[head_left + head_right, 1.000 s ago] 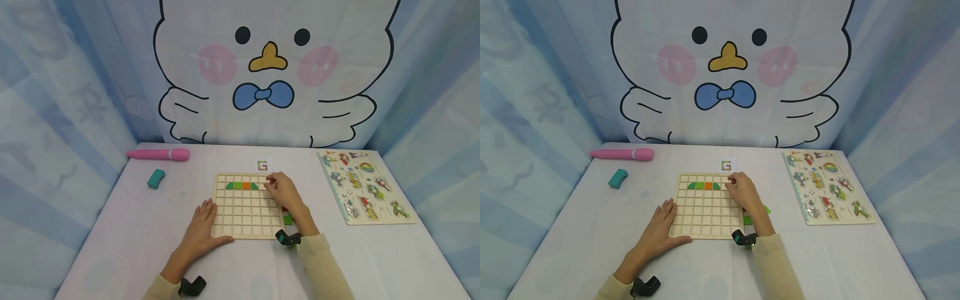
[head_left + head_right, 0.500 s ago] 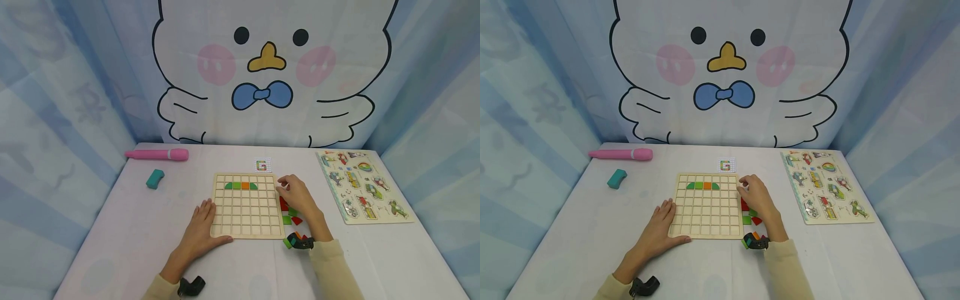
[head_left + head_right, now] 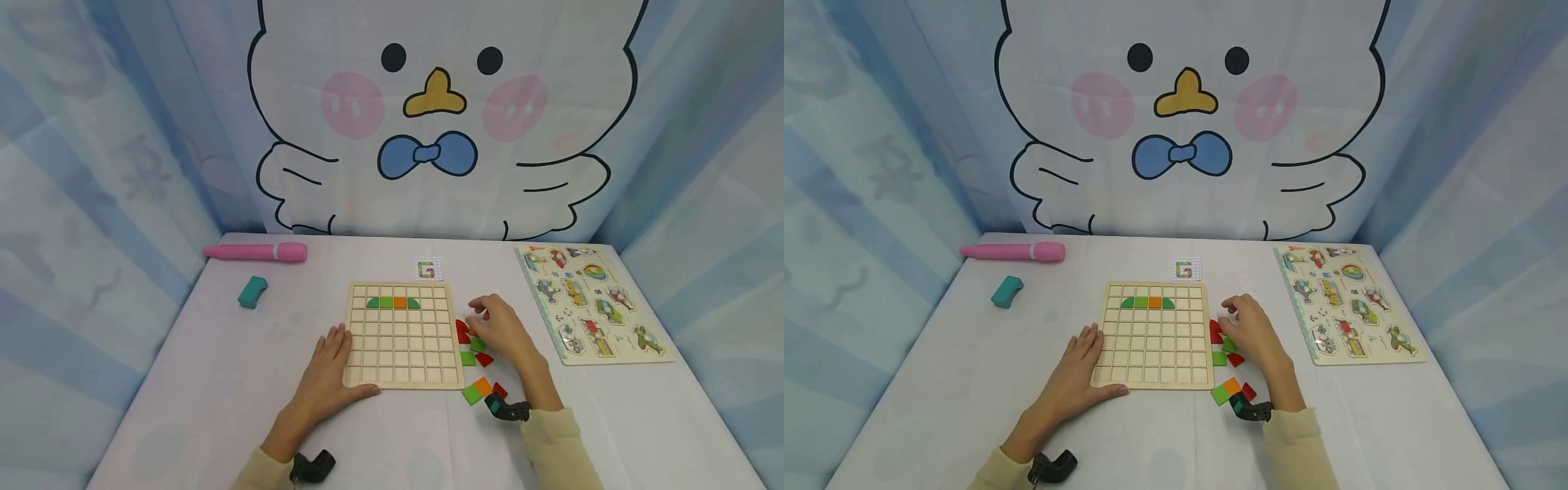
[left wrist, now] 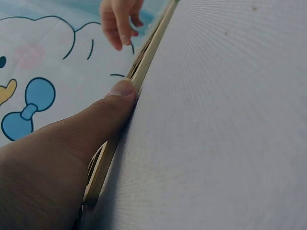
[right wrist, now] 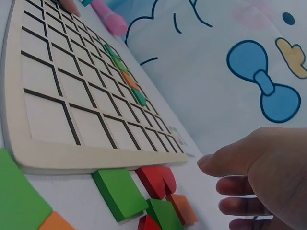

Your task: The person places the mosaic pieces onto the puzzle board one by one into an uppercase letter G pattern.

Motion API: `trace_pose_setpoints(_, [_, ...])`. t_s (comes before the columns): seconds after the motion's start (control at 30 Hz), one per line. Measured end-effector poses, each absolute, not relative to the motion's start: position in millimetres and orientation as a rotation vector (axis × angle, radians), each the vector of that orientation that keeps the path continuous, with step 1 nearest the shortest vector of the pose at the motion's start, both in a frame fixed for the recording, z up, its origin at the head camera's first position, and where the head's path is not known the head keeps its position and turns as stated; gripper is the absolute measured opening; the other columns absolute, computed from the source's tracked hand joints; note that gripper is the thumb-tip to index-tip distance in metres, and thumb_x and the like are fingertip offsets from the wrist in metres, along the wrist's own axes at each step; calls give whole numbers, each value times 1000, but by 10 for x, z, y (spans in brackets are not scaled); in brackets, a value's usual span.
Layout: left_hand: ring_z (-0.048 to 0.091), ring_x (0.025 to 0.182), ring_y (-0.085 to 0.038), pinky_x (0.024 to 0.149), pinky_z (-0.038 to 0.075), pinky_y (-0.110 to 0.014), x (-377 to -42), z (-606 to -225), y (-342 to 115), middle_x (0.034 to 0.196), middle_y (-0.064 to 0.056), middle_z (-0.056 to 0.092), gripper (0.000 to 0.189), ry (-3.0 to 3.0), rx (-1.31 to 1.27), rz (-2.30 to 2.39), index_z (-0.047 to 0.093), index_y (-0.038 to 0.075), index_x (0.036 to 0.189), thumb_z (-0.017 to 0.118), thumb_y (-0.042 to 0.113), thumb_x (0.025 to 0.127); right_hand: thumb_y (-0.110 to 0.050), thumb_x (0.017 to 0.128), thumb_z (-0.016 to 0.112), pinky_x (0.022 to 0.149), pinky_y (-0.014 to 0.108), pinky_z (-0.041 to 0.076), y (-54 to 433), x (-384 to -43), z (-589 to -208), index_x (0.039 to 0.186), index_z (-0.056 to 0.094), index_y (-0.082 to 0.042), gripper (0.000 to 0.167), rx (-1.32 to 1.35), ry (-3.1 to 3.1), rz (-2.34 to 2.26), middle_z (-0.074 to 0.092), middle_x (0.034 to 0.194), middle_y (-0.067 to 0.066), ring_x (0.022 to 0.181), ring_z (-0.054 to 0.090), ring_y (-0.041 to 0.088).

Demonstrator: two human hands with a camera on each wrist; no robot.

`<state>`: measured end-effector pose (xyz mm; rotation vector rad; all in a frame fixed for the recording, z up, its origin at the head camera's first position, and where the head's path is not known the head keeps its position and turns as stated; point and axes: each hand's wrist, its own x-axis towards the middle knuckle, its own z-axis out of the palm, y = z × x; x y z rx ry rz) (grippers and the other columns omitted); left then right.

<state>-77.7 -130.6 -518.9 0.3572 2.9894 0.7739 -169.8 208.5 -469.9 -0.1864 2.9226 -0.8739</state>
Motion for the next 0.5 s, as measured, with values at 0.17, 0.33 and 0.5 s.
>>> trace_pose_setpoints(0.17, [16,156,-35,128,14,-50,-777,-5180,-1306,166,-21,20,120,2985,349,775,28,-5,155,71,73,74,-25,95,67,89,41,54,2192,-1632,-4732,127,63,-4,39,-176,2920,-852,61,118,14,101,55,27])
trace_pose_setpoints(0.33, [16,156,-35,128,14,-50,-776,-5175,-1300,166,-21,20,120,2987,337,769,28,-4,155,71,73,74,-23,93,67,85,38,51,2315,-1569,-4781,125,64,-3,38,-174,2934,-835,61,114,14,97,53,26])
trace_pose_setpoints(0.5, [16,156,-35,128,14,-50,-778,-5182,-1294,166,-20,20,120,2984,326,759,28,-4,155,71,74,74,-23,92,69,85,38,49,2436,-1501,-4822,126,63,-3,40,-160,2933,-818,61,114,13,97,52,24])
